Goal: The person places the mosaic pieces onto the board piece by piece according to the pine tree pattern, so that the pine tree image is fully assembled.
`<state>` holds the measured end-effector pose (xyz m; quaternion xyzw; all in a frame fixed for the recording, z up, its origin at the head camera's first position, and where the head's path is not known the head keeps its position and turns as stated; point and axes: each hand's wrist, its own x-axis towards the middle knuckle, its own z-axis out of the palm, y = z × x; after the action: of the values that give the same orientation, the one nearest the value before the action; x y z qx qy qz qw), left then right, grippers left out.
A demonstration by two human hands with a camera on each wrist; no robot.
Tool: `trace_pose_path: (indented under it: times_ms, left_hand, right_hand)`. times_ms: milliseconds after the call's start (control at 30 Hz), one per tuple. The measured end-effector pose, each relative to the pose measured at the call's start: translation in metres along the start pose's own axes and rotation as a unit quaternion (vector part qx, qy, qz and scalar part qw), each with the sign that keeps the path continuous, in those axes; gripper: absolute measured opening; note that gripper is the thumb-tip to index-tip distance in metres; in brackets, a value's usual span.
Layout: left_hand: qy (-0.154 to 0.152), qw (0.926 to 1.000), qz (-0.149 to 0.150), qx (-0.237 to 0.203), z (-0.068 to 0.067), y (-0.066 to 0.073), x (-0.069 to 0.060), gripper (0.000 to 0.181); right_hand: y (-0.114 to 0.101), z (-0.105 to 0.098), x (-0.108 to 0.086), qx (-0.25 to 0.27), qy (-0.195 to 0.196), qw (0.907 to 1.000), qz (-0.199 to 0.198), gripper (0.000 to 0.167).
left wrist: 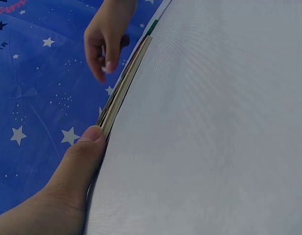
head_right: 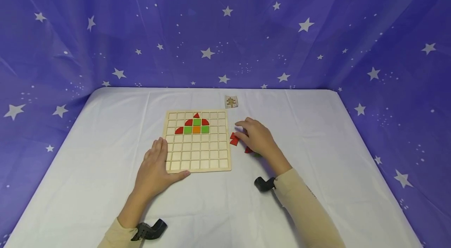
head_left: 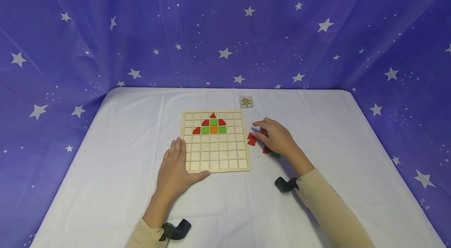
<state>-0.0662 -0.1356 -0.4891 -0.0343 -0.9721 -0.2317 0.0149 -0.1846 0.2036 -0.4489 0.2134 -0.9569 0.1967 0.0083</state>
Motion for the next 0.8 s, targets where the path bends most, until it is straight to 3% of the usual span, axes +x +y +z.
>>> trace_pose_path:
  times_ms: [300,800]
  left_hand:
    - [0.005,1.0,0.0,-0.003,-0.002,-0.001,0.0,0.138]
    - [-0.003,1.0,-0.004,-0.006,-0.002,0.002,0.0,0.138]
  right_hand:
    - [0.038,-0.019,-0.03,0.036,-0.011,0.9979,0.053,0.035]
    - [0.062,-0.015,-0.05,0.05,-0.01,0.9955,0.08,0.03]
